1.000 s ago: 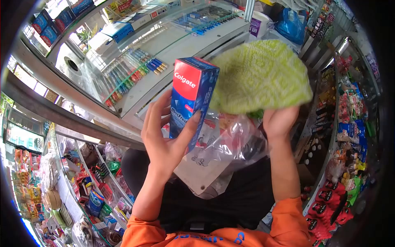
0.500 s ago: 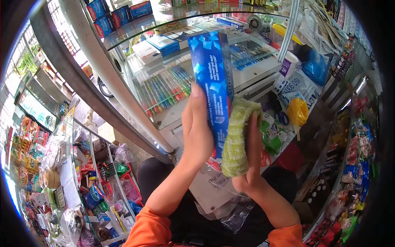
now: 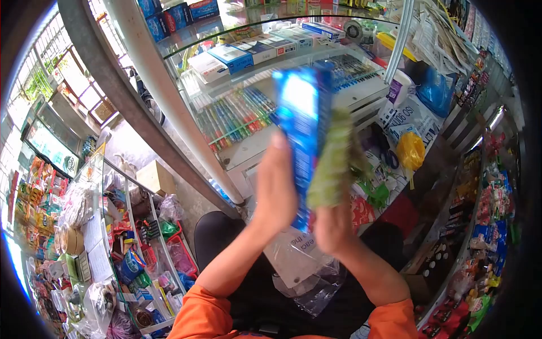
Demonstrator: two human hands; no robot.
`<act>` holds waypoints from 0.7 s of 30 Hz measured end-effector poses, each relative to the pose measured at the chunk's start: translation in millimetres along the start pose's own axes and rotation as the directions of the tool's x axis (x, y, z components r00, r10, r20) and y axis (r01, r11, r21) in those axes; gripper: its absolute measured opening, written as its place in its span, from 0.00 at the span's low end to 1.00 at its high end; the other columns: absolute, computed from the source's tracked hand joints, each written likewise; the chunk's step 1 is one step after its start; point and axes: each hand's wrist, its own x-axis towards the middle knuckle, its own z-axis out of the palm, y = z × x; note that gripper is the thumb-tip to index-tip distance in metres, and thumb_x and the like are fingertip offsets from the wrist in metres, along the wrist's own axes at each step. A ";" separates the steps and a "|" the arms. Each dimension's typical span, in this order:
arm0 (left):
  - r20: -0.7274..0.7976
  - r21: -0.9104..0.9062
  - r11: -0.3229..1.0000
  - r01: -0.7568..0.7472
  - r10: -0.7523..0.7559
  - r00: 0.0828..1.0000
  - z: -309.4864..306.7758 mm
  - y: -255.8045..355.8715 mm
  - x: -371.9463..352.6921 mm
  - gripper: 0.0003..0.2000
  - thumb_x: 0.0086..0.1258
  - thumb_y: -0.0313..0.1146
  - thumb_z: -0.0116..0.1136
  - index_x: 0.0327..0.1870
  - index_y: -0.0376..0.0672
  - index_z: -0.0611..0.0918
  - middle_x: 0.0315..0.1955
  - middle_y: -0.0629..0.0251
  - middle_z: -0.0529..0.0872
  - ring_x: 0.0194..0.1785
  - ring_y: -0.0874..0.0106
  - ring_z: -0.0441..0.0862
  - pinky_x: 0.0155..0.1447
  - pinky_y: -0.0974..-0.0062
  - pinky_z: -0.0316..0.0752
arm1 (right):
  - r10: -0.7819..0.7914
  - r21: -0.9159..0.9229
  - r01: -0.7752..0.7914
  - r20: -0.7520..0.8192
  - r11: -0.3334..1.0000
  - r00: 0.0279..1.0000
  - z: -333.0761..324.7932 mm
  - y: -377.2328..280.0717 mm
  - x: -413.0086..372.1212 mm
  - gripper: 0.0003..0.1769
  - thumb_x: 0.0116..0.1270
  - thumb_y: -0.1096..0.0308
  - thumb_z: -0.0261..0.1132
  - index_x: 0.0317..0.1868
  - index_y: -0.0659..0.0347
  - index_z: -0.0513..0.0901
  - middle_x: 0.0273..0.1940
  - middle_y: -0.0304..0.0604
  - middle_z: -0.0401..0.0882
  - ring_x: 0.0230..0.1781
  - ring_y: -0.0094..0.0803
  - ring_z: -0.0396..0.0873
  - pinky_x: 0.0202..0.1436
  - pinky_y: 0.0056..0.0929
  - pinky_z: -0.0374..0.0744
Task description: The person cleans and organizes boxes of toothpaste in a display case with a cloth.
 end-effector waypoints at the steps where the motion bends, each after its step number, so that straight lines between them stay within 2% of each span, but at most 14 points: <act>1: -0.064 -0.041 0.998 0.045 -0.048 0.997 -5.5 19.0 7.1 0.30 0.91 0.52 0.29 0.50 0.33 0.80 0.37 0.60 0.86 0.42 0.70 0.81 0.51 0.69 0.75 | 0.031 0.086 -0.034 0.040 0.996 0.999 3.4 -13.6 3.7 0.37 0.81 0.70 0.50 0.83 0.76 0.47 0.83 0.68 0.48 0.85 0.60 0.48 0.86 0.49 0.48; 3: -0.072 -0.097 0.995 0.007 -0.014 0.997 -14.2 31.6 16.9 0.35 0.88 0.60 0.34 0.56 0.32 0.84 0.40 0.60 0.90 0.39 0.74 0.86 0.52 0.71 0.81 | 0.075 0.139 -0.084 0.067 0.987 0.995 15.4 -21.5 -8.5 0.38 0.80 0.71 0.50 0.83 0.76 0.46 0.83 0.68 0.46 0.85 0.60 0.47 0.86 0.50 0.47; 4: 0.006 -0.114 0.993 0.037 -0.037 0.999 -24.6 31.2 18.2 0.33 0.87 0.59 0.39 0.62 0.32 0.79 0.47 0.58 0.88 0.48 0.74 0.85 0.59 0.72 0.78 | 0.125 0.189 -0.142 0.097 0.972 0.987 19.2 -23.9 -13.0 0.39 0.80 0.72 0.51 0.83 0.76 0.44 0.84 0.68 0.45 0.86 0.61 0.46 0.86 0.50 0.46; 5: 0.000 -0.106 0.994 0.031 -0.032 1.000 -19.5 33.6 16.8 0.33 0.87 0.59 0.39 0.62 0.32 0.79 0.47 0.58 0.88 0.48 0.74 0.85 0.59 0.72 0.78 | 0.118 0.198 -0.136 0.099 0.971 0.988 19.6 -25.3 -13.9 0.39 0.80 0.72 0.51 0.83 0.76 0.45 0.84 0.68 0.45 0.86 0.61 0.46 0.86 0.50 0.46; 7: -0.119 0.089 0.942 -0.323 0.332 0.936 -2.0 36.4 12.1 0.32 0.85 0.57 0.48 0.71 0.33 0.71 0.56 0.55 0.84 0.57 0.71 0.81 0.66 0.71 0.73 | 0.124 0.164 -0.135 0.077 0.977 0.989 18.2 -27.9 -16.2 0.40 0.78 0.75 0.51 0.84 0.75 0.42 0.84 0.68 0.43 0.86 0.61 0.44 0.86 0.50 0.45; 8: -0.023 0.066 0.958 -0.280 0.282 0.959 -10.9 32.9 11.2 0.35 0.82 0.51 0.56 0.79 0.36 0.60 0.61 0.54 0.80 0.63 0.69 0.77 0.70 0.69 0.68 | 0.124 0.166 -0.135 0.074 0.977 0.990 17.5 -29.3 -16.1 0.40 0.78 0.75 0.51 0.84 0.75 0.42 0.84 0.68 0.43 0.86 0.61 0.44 0.86 0.50 0.45; 9: -0.017 0.065 0.957 -0.281 0.283 0.959 -13.3 30.2 12.1 0.35 0.82 0.51 0.56 0.79 0.36 0.60 0.61 0.54 0.80 0.63 0.69 0.77 0.70 0.69 0.68 | 0.132 0.207 -0.141 0.058 0.968 0.990 16.2 -30.5 -15.3 0.40 0.79 0.75 0.51 0.84 0.75 0.42 0.84 0.68 0.43 0.86 0.60 0.44 0.86 0.50 0.45; 11: -0.057 0.152 0.960 -0.236 0.247 0.967 -12.5 27.0 12.7 0.37 0.78 0.46 0.65 0.78 0.36 0.62 0.53 0.52 0.84 0.51 0.73 0.84 0.57 0.71 0.79 | 0.147 0.241 -0.151 0.037 0.959 0.988 13.7 -31.2 -20.3 0.40 0.79 0.75 0.51 0.84 0.75 0.42 0.84 0.68 0.43 0.86 0.60 0.44 0.86 0.51 0.45; 12: -0.014 0.098 0.959 -0.265 0.268 0.963 -9.6 32.1 9.9 0.32 0.85 0.40 0.55 0.82 0.37 0.59 0.52 0.59 0.83 0.53 0.77 0.79 0.59 0.78 0.72 | 0.176 0.233 -0.183 0.050 0.955 0.983 13.8 -30.7 -27.2 0.40 0.79 0.75 0.50 0.84 0.75 0.42 0.84 0.68 0.43 0.86 0.60 0.44 0.86 0.51 0.45; 15: -0.009 0.048 0.959 -0.281 0.281 0.960 -6.3 39.5 11.7 0.29 0.87 0.37 0.51 0.83 0.38 0.60 0.47 0.62 0.84 0.48 0.81 0.78 0.52 0.83 0.71 | 0.196 0.249 -0.209 0.076 0.946 0.978 10.5 -29.6 -31.9 0.40 0.80 0.74 0.50 0.84 0.76 0.41 0.84 0.67 0.43 0.86 0.59 0.44 0.86 0.51 0.44; 16: 0.077 0.043 0.975 -0.219 0.215 0.974 -11.3 42.3 12.5 0.32 0.87 0.42 0.50 0.85 0.38 0.58 0.65 0.50 0.81 0.63 0.68 0.82 0.66 0.71 0.75 | 0.192 0.273 -0.210 0.090 0.939 0.977 9.0 -29.5 -32.6 0.40 0.80 0.74 0.50 0.84 0.76 0.40 0.84 0.67 0.44 0.86 0.59 0.44 0.86 0.51 0.44; 17: 0.077 0.046 0.976 -0.215 0.211 0.974 -10.9 39.0 11.9 0.32 0.87 0.42 0.50 0.85 0.38 0.58 0.65 0.50 0.81 0.63 0.68 0.82 0.66 0.71 0.75 | 0.196 0.276 -0.214 0.091 0.937 0.976 6.5 -29.2 -31.1 0.40 0.80 0.74 0.50 0.84 0.76 0.40 0.84 0.67 0.44 0.86 0.59 0.44 0.86 0.51 0.44; 20: 0.206 0.078 0.971 -0.224 0.205 0.957 -1.2 35.0 -2.1 0.29 0.90 0.42 0.39 0.83 0.32 0.58 0.79 0.47 0.68 0.80 0.64 0.64 0.82 0.70 0.53 | 0.193 0.243 -0.198 0.046 0.950 0.980 -11.3 -23.6 -8.8 0.38 0.82 0.72 0.49 0.84 0.75 0.43 0.84 0.66 0.45 0.86 0.57 0.46 0.86 0.49 0.45; 21: 0.224 0.068 0.974 -0.217 0.197 0.955 1.1 27.2 -11.4 0.29 0.90 0.42 0.39 0.83 0.32 0.58 0.79 0.47 0.68 0.80 0.64 0.64 0.82 0.70 0.53 | 0.196 0.225 -0.196 0.023 0.954 0.980 -19.9 -20.4 0.6 0.37 0.82 0.71 0.49 0.84 0.75 0.44 0.84 0.65 0.45 0.86 0.56 0.47 0.86 0.48 0.46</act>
